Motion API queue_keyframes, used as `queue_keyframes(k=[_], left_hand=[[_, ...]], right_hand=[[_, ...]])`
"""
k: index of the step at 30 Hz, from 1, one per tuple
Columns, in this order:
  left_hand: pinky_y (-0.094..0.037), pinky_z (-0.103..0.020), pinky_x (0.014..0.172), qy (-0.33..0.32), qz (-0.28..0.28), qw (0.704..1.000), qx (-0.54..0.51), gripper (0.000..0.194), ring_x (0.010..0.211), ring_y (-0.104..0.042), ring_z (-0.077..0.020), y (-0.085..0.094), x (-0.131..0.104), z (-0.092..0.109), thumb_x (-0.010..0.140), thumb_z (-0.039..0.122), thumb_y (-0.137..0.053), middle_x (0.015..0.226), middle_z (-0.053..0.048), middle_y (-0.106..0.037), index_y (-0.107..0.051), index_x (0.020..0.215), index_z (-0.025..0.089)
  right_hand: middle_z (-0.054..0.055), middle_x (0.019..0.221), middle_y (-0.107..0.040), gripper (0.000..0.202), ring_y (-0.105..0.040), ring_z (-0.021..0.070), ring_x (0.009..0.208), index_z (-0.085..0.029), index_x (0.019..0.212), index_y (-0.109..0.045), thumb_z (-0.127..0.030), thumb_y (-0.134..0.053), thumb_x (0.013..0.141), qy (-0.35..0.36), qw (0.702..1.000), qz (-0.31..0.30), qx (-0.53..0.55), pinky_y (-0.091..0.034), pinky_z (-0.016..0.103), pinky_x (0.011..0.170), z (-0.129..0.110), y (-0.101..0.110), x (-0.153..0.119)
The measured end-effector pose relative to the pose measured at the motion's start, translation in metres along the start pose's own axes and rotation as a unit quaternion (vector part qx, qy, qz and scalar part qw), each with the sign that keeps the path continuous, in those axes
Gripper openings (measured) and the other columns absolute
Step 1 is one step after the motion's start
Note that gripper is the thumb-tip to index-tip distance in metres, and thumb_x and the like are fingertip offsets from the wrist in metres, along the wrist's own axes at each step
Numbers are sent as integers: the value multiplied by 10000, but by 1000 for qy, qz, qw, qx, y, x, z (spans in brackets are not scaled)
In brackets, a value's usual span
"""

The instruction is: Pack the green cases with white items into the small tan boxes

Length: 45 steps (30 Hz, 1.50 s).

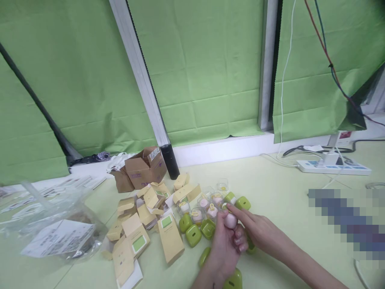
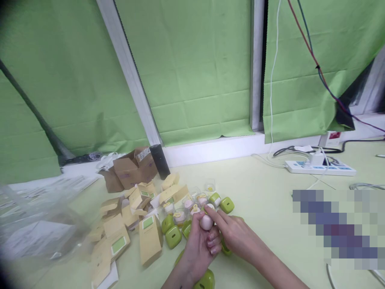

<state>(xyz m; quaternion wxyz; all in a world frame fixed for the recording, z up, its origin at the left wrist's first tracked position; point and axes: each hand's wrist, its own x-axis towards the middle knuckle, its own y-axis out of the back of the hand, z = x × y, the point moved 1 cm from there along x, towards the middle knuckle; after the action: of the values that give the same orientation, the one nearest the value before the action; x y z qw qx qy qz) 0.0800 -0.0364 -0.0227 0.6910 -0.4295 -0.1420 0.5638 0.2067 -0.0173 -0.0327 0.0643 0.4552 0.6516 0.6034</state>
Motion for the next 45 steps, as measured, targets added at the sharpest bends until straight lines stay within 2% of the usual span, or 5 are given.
queue_keyframes(k=[17, 23, 32, 39, 45], left_hand=[[-347, -186, 383, -53, -26, 985, 162, 387, 461, -451, -93, -1, -11, 32, 623, 170, -632, 643, 13, -566, -494, 984, 150], [-362, -198, 496, -134, -49, 855, 499, 774, 512, -520, -119, -1, -15, 56, 674, 253, -664, 672, 24, -587, -221, 1307, 215], [-294, -374, 897, -216, 140, 694, 672, 290, 1024, -453, -302, 19, 55, 126, 578, 244, -682, 901, -66, -545, -528, 818, 195], [-233, -393, 990, -248, 127, 749, 601, 304, 1187, -348, -307, 14, 55, 109, 650, 282, -635, 1091, -118, -536, -570, 928, 178], [-437, -318, 796, -185, -15, 908, 375, 339, 865, -595, -206, -7, 7, 48, 782, 386, -570, 960, -114, -644, -617, 1012, 141]], right_hand=[[-26, 615, -537, 409, -491, 133, 498, -198, 1292, -423, -342, -352, 915, -129, 974, 6, 189, -410, 242, 496, 0, 33, 9], [9, 751, -606, 401, -539, 144, 602, -156, 903, -632, -526, -559, 769, -214, 902, 15, 374, -453, 245, 536, -2, 31, 38], [13, 779, -606, 444, -343, 42, 380, -160, 868, -586, -585, -494, 781, -306, 851, 159, 397, -282, 188, 322, 15, 36, 45], [42, 1058, -595, 453, -450, 65, 467, -226, 1118, -509, -530, -537, 783, -258, 845, 113, 454, -314, 179, 335, 0, 27, 38], [17, 949, -596, 323, -548, 119, 605, -215, 958, -479, -493, -537, 806, -242, 866, 143, 414, -465, 241, 515, -9, 19, 33]])
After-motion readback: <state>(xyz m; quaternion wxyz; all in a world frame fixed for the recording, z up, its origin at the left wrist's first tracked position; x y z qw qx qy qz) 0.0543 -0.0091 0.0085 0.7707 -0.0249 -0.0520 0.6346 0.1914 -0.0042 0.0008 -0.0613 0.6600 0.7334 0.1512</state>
